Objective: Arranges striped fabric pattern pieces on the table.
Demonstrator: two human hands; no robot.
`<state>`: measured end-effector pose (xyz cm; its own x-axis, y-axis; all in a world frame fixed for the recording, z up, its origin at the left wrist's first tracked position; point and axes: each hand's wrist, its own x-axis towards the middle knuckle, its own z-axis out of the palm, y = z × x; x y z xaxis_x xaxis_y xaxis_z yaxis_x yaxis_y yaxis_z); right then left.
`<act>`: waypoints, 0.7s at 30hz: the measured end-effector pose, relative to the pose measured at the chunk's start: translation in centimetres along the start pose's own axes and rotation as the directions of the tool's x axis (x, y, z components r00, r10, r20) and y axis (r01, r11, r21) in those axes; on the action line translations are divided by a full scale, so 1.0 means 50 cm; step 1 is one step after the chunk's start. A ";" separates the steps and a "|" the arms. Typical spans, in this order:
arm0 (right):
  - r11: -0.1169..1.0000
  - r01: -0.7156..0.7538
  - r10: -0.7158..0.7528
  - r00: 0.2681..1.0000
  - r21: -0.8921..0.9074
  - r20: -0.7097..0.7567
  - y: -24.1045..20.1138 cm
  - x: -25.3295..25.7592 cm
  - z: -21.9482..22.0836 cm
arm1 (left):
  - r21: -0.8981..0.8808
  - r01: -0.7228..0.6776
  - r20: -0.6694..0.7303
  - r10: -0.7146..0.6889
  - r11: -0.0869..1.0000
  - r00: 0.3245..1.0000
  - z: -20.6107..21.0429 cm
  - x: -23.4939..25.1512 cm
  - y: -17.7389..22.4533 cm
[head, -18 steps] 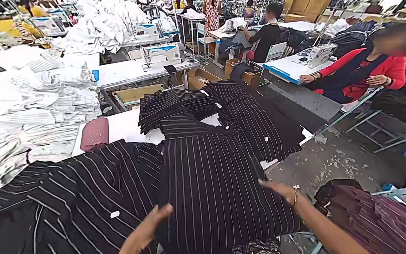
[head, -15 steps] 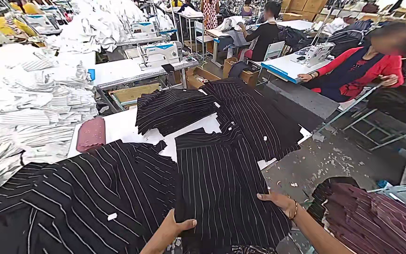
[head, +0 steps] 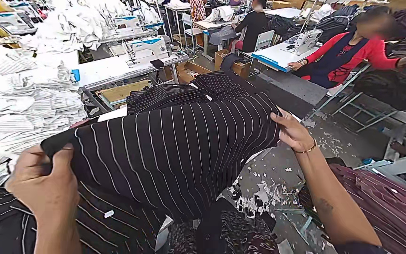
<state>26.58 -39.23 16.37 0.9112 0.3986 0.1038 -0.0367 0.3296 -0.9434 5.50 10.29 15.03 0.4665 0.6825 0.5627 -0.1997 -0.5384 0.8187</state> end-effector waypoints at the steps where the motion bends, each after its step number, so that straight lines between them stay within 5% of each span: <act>1: 0.999 -0.008 0.006 0.999 -0.052 -0.040 -0.011 0.012 0.007 | 0.082 -0.013 -0.021 0.015 0.997 1.000 -0.010 0.011 -0.009; 4: 0.993 0.080 -0.085 0.995 -0.081 -0.057 -0.058 0.034 0.039 | 0.064 0.038 -0.053 -0.034 0.997 0.998 -0.031 0.038 -0.001; 9: 0.958 0.256 -0.244 0.964 -0.130 0.101 -0.134 0.021 0.076 | -0.413 0.206 0.307 -0.078 0.887 0.948 -0.120 0.064 -0.010; 13: 0.853 0.350 -0.216 0.912 -0.387 0.349 -0.196 0.001 0.042 | -0.451 0.238 0.596 0.092 0.860 0.798 -0.157 0.081 0.013; 16: 0.642 0.399 -0.161 0.905 -0.654 0.395 -0.225 0.000 -0.004 | -0.380 0.197 0.679 0.128 0.904 0.723 -0.192 0.081 0.016; 19: 0.206 0.313 -0.120 0.948 -0.927 0.294 -0.216 0.041 -0.021 | -0.139 0.172 0.661 -0.038 0.975 0.749 -0.158 0.068 0.060; 21: 0.032 0.275 -0.194 0.945 -0.961 0.264 -0.190 0.084 -0.016 | 0.033 0.174 0.611 -0.158 0.984 0.776 -0.101 0.066 0.061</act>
<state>31.09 -41.38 25.52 0.7594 0.5388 0.3647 0.6440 -0.7021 -0.3038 2.07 13.38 19.95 0.9198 0.3124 0.2374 -0.0871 -0.4273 0.8999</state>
